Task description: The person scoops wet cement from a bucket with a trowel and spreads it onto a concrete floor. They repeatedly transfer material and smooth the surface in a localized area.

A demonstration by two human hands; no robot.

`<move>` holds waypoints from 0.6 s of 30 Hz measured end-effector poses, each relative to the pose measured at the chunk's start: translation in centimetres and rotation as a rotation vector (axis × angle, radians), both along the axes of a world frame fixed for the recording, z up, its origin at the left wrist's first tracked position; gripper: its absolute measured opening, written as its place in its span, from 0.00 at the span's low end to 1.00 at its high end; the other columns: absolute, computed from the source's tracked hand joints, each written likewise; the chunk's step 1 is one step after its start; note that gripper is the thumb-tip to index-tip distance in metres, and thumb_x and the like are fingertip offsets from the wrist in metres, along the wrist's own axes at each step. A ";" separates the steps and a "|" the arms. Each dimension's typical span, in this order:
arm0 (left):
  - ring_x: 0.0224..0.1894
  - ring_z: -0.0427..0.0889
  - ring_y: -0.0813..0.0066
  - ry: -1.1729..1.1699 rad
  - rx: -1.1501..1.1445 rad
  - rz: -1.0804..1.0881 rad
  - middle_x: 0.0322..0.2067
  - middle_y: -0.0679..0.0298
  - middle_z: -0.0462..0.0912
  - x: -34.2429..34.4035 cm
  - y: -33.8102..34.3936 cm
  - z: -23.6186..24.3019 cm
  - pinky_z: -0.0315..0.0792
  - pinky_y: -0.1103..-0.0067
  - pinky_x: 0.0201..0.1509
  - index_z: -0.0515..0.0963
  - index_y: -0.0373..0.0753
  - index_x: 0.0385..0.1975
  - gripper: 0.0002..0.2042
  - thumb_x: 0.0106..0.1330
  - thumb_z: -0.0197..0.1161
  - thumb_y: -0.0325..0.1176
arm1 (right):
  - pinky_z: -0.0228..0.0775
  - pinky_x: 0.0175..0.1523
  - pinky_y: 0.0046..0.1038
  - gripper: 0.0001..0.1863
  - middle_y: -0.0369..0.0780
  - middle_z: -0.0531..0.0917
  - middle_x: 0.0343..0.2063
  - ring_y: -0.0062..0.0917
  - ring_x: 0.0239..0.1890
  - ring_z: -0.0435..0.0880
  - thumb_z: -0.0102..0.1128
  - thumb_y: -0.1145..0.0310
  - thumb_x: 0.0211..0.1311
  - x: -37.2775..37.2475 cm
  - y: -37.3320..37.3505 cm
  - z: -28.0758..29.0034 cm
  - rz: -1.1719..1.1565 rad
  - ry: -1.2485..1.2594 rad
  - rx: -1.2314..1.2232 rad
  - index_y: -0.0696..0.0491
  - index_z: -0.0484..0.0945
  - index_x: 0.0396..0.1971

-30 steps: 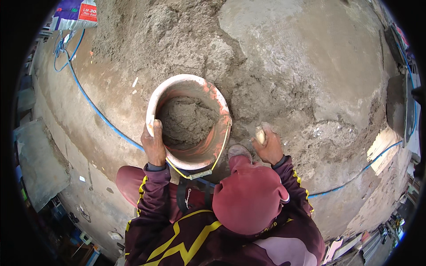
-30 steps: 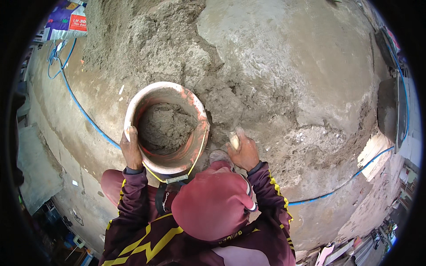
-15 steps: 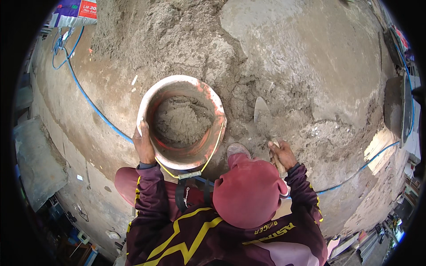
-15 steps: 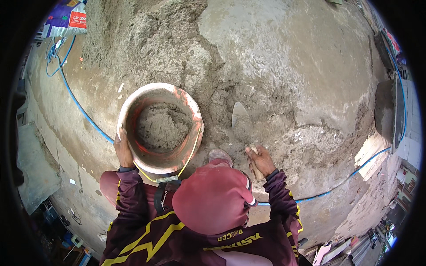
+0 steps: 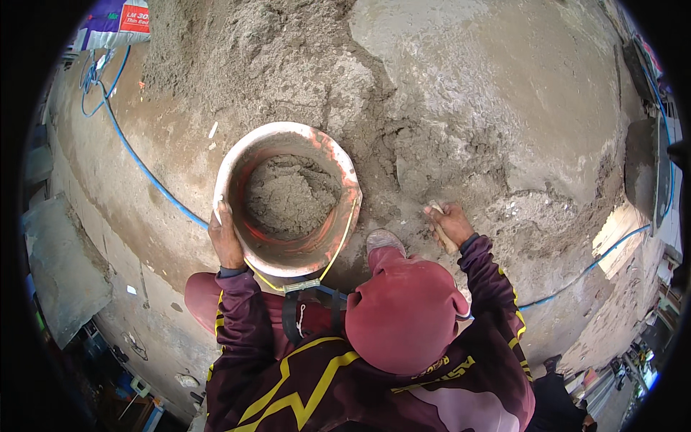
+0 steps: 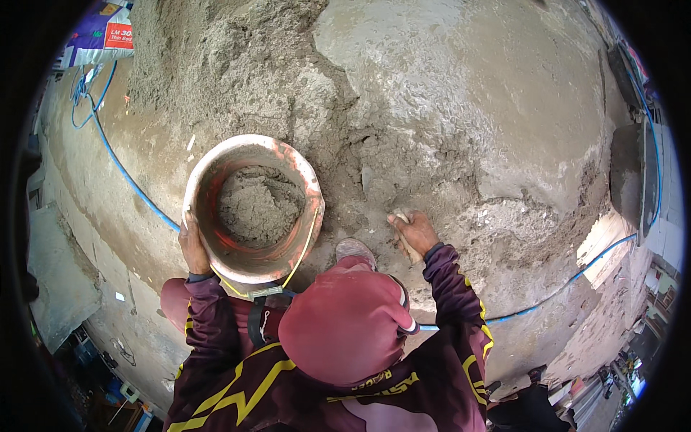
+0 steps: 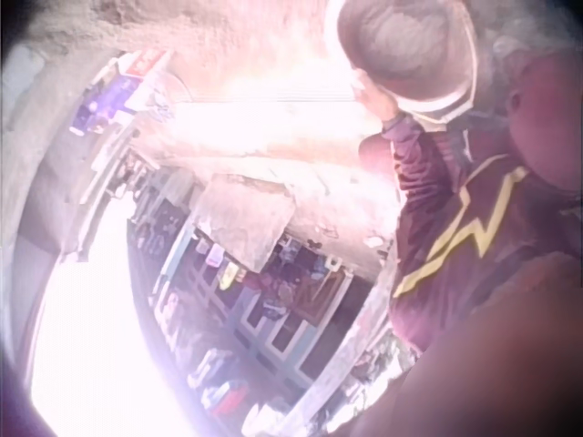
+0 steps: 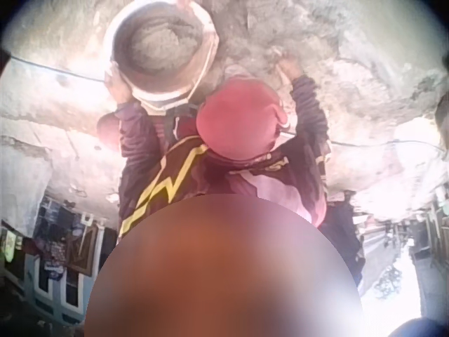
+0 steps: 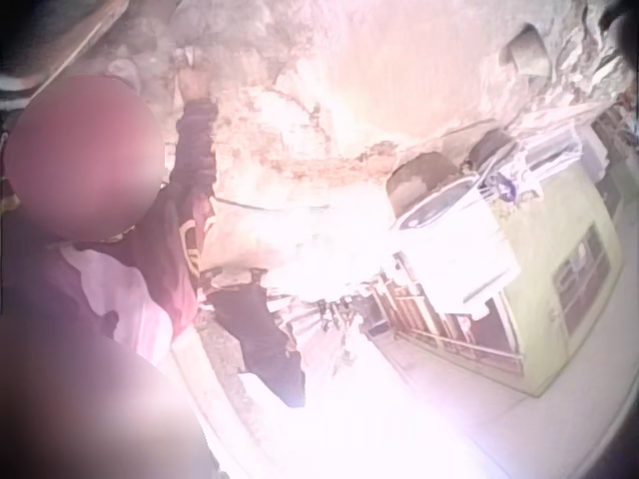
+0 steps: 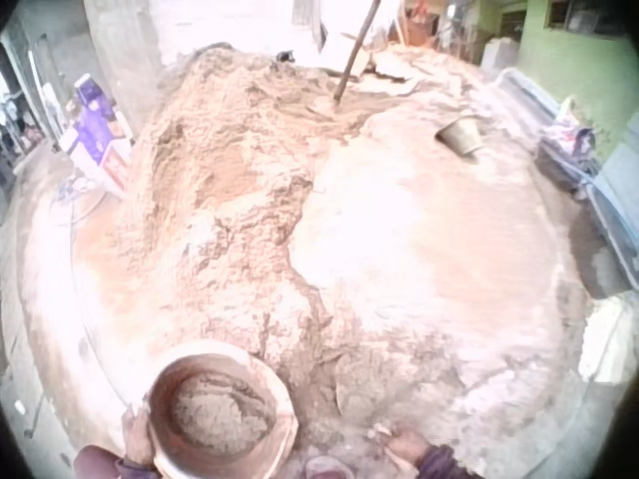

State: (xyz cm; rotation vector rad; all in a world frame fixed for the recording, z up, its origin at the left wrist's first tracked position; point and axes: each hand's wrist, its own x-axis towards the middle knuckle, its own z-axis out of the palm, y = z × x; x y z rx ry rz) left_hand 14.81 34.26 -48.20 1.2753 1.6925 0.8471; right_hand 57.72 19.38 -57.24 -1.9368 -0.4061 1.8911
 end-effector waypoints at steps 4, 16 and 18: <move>0.53 0.73 0.71 0.024 -0.003 0.026 0.51 0.56 0.77 -0.2 0.1 -0.5 0.65 0.76 0.58 0.70 0.26 0.58 0.27 0.76 0.45 0.48 | 0.72 0.30 0.25 0.12 0.36 0.77 0.23 0.22 0.23 0.78 0.61 0.68 0.62 -1.8 -5.7 2.8 -0.002 0.090 0.009 0.60 0.73 0.37; 0.50 0.72 0.74 0.032 0.009 0.092 0.48 0.59 0.78 -0.9 0.0 -2.0 0.65 0.77 0.57 0.72 0.25 0.55 0.26 0.74 0.52 0.47 | 0.68 0.14 0.29 0.12 0.38 0.75 0.23 0.23 0.16 0.75 0.58 0.72 0.63 -6.9 5.8 -4.1 -0.594 -0.250 0.164 0.59 0.69 0.43; 0.49 0.72 0.76 0.036 -0.012 0.091 0.47 0.61 0.78 -0.6 0.1 -1.7 0.65 0.78 0.56 0.72 0.26 0.55 0.26 0.73 0.53 0.47 | 0.69 0.14 0.28 0.12 0.39 0.76 0.25 0.23 0.16 0.75 0.58 0.73 0.63 -5.7 8.9 -4.7 -0.558 -0.277 0.197 0.60 0.69 0.44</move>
